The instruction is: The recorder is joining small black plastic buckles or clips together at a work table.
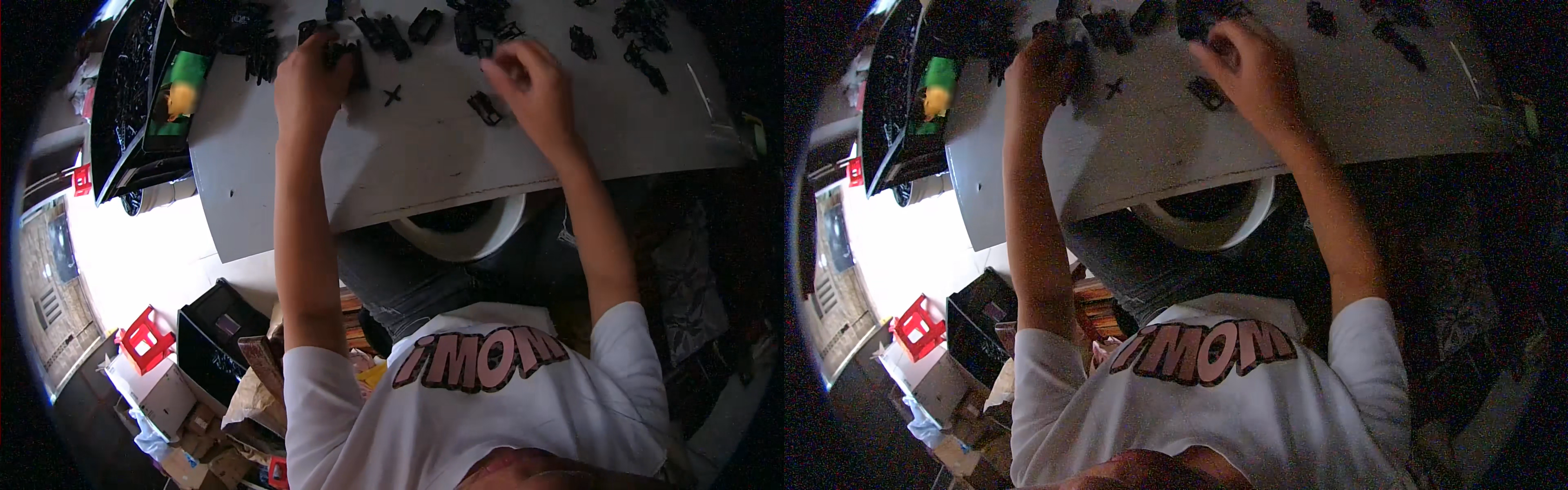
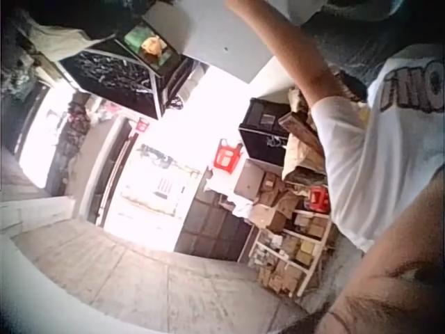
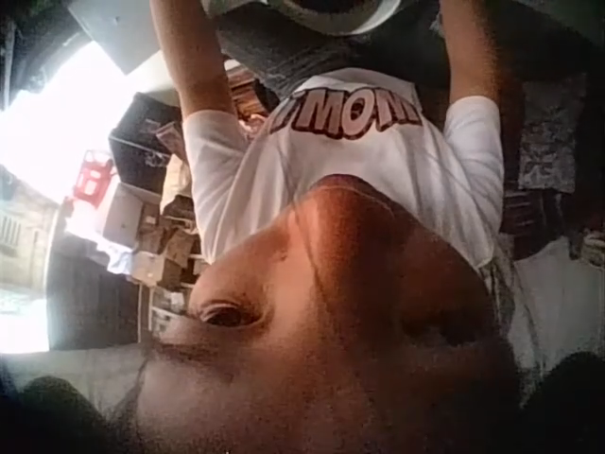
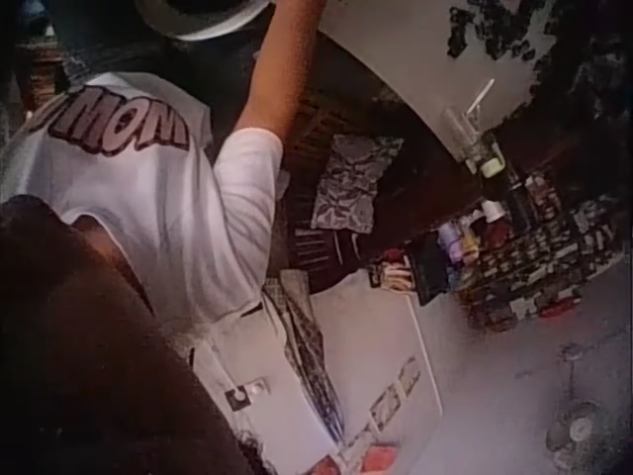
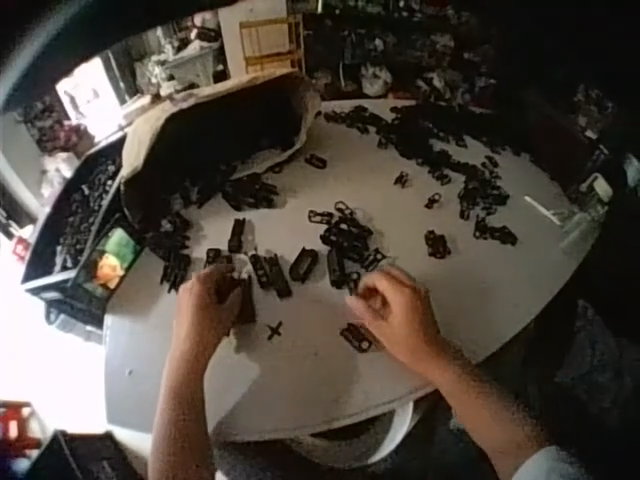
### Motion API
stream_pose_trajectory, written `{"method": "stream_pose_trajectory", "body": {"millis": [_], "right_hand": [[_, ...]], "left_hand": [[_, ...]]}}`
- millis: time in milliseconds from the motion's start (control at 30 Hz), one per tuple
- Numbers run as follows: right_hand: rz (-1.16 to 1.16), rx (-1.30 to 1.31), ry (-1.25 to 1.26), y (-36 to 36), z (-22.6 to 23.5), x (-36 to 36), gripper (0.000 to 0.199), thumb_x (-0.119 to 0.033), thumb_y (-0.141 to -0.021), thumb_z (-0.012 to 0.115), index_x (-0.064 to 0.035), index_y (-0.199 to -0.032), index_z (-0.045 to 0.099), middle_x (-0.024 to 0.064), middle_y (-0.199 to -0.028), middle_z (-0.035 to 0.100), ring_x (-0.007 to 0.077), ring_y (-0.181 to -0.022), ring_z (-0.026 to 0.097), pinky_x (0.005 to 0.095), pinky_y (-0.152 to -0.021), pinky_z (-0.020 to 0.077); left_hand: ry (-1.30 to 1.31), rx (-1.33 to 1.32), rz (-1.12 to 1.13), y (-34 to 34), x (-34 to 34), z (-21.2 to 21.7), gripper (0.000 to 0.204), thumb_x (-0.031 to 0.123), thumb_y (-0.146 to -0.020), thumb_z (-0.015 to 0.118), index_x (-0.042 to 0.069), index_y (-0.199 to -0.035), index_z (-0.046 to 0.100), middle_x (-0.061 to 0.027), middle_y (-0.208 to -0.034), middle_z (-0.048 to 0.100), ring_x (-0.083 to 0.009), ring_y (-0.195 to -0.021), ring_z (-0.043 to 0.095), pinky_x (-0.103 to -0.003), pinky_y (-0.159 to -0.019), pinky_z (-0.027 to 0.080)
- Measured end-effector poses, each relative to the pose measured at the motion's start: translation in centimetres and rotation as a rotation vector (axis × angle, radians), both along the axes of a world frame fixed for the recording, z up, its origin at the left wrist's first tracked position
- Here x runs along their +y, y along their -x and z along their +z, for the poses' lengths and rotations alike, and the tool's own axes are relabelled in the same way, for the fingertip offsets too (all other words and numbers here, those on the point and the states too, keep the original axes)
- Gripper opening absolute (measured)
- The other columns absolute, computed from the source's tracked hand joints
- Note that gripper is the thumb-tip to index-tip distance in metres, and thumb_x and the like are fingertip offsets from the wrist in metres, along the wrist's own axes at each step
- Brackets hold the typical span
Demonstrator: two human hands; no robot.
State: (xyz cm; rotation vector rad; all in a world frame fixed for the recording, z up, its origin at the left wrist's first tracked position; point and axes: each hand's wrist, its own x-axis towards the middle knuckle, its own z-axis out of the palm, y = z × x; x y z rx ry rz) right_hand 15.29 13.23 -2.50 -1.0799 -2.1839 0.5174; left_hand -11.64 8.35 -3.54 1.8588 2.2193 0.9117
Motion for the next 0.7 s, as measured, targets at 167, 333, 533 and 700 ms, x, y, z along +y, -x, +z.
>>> {"method": "stream_pose_trajectory", "body": {"millis": [167, 333, 533, 700], "right_hand": [[-0.198, -0.261, -0.098, 4.4, 1.6, 2.4, 0.016, -0.011, -0.081, 0.065, -0.0020, -0.093, 0.061, 0.0104, -0.087, 0.060, 0.0227, -0.078, 0.059, 0.0343, -0.068, 0.0484], [-0.152, 0.134, -0.098, 3.4, 1.5, 3.5, 0.014, -0.011, -0.079, 0.062, 0.0011, -0.081, 0.056, 0.0143, -0.086, 0.057, 0.0314, -0.079, 0.058, 0.0403, -0.068, 0.0480], [-0.074, 0.441, 0.456, -4.1, -1.8, -0.5, 0.022, -0.012, -0.081, 0.070, -0.0037, -0.101, 0.065, 0.0038, -0.098, 0.064, 0.0133, -0.081, 0.060, 0.0284, -0.071, 0.0489], [-0.207, -0.037, -0.016, -5.8, -2.0, -3.7, 0.022, -0.012, -0.079, 0.071, 0.0028, -0.093, 0.064, 0.0107, -0.112, 0.057, 0.0189, -0.092, 0.058, 0.0307, -0.078, 0.0476]], "left_hand": [[0.032, -0.169, 0.035, 0.0, -1.5, 0.7, 0.035, 0.022, -0.075, 0.065, 0.005, -0.106, 0.064, -0.0149, -0.085, 0.068, -0.0293, -0.079, 0.065, -0.036, -0.072, 0.051], [-0.087, -0.786, -0.004, -1.7, -4.0, 2.5, 0.027, 0.013, -0.081, 0.064, 0.003, -0.106, 0.060, -0.0067, -0.079, 0.064, -0.0113, -0.066, 0.057, -0.024, -0.060, 0.045], [0.060, -1.113, -0.108, -6.4, -6.7, 2.7, 0.022, 0.005, -0.081, 0.066, 0.002, -0.099, 0.054, -0.0016, -0.081, 0.058, -0.0065, -0.069, 0.051, -0.020, -0.059, 0.041], [0.132, -1.099, -0.189, -8.4, -7.3, 1.8, 0.025, 0.002, -0.078, 0.068, 0.002, -0.097, 0.053, -0.0016, -0.082, 0.057, -0.0064, -0.067, 0.050, -0.021, -0.060, 0.041]]}}
